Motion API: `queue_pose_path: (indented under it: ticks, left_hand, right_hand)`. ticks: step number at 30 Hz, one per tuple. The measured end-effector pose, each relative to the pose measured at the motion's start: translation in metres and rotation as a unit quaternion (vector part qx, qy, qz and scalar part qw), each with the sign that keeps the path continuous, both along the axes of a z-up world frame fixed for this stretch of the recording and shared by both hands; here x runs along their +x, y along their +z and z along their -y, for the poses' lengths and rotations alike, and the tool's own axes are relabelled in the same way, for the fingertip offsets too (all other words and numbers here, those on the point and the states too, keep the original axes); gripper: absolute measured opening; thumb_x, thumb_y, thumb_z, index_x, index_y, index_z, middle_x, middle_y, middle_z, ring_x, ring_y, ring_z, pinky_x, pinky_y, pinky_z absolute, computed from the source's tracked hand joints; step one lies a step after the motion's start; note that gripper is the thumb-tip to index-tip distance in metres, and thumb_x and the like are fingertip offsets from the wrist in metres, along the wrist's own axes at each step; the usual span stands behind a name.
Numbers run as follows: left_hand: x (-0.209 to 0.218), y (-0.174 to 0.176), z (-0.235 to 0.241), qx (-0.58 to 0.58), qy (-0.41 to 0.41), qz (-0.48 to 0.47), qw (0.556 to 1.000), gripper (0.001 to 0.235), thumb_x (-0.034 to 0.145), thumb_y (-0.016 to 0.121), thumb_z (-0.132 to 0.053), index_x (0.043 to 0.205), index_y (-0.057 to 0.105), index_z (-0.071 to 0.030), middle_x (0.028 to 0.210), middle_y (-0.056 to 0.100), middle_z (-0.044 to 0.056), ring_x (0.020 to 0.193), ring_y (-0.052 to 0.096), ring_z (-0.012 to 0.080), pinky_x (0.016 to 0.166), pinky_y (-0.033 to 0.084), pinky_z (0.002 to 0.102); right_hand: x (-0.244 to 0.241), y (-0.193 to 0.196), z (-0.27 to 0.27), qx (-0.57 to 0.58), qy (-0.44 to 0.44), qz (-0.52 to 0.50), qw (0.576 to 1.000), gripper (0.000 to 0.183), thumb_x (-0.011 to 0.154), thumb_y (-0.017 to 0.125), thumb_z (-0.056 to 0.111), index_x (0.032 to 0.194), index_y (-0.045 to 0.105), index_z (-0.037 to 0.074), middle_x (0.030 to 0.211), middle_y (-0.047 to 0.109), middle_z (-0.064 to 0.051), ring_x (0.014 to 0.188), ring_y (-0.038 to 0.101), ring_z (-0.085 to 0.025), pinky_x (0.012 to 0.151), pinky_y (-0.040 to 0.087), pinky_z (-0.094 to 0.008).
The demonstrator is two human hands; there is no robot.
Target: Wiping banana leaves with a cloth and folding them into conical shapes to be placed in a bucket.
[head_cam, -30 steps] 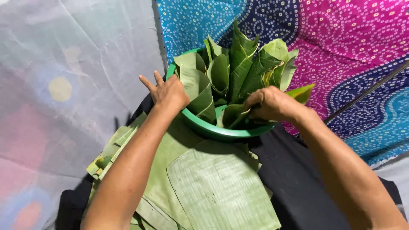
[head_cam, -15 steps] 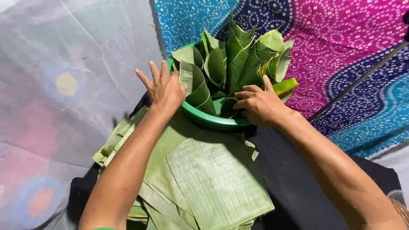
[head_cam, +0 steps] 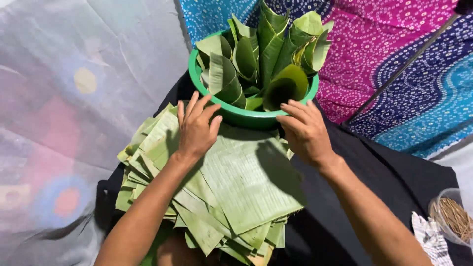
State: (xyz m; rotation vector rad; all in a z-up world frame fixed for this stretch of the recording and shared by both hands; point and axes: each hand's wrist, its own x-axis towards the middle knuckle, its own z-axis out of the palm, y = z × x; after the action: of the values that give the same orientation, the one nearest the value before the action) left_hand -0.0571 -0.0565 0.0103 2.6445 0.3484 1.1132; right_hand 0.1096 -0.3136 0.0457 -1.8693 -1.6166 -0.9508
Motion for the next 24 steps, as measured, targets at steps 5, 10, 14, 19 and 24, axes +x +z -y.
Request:
queue_pose_path:
  ticks: [5,10,14,19,24]
  left_hand:
    - [-0.028,-0.02,0.001,-0.103,0.026,-0.129,0.986,0.036,0.093,0.071,-0.032,0.127,0.07,-0.022,0.147,0.056,0.005,0.147,0.039,0.0378,0.117,0.019,0.072]
    - [-0.05,-0.044,0.002,-0.128,0.048,-0.226,0.965,0.043,0.092,0.071,-0.038,0.133,0.067,-0.026,0.151,0.053,0.003,0.149,0.037,0.0363,0.116,0.017,0.074]
    - [-0.068,-0.03,0.013,-0.147,0.04,-0.242,0.958,0.047,0.094,0.069,-0.037,0.139,0.063,-0.023,0.152,0.052,0.008,0.148,0.036,0.0422,0.116,0.015,0.075]
    - [-0.089,-0.019,0.032,-0.158,0.044,-0.241,0.956,0.047,0.098,0.064,-0.032,0.142,0.06,-0.013,0.151,0.052,0.017,0.148,0.036,0.0442,0.118,0.015,0.07]
    - [-0.093,-0.032,0.034,-0.096,0.058,-0.243,0.963,0.05,0.098,0.064,-0.035,0.142,0.059,-0.012,0.145,0.057,0.018,0.143,0.044,0.0404,0.118,0.021,0.065]
  right_hand:
    - [-0.021,-0.019,0.04,-0.011,-0.04,-0.34,0.94,0.035,0.088,0.078,0.016,0.121,0.076,0.023,0.12,0.074,0.0,0.117,0.07,-0.024,0.098,0.056,-0.042]
    - [-0.069,-0.037,0.08,-0.032,-0.122,-0.531,0.838,0.03,0.087,0.08,0.015,0.117,0.079,0.019,0.104,0.079,-0.009,0.094,0.076,-0.026,0.076,0.061,-0.041]
    - [-0.086,-0.063,0.112,0.004,-0.137,-0.597,0.79,0.033,0.091,0.079,0.019,0.123,0.078,0.014,0.108,0.078,-0.017,0.097,0.075,-0.03,0.08,0.06,-0.045]
    - [-0.127,-0.07,0.116,0.106,-0.126,-0.724,0.67,0.043,0.093,0.074,0.016,0.134,0.067,0.003,0.121,0.07,-0.024,0.097,0.068,-0.027,0.077,0.06,-0.04]
    - [-0.136,-0.096,0.118,0.191,-0.099,-0.792,0.572,0.05,0.094,0.075,0.02,0.136,0.061,-0.003,0.122,0.063,-0.023,0.092,0.067,-0.028,0.068,0.064,-0.043]
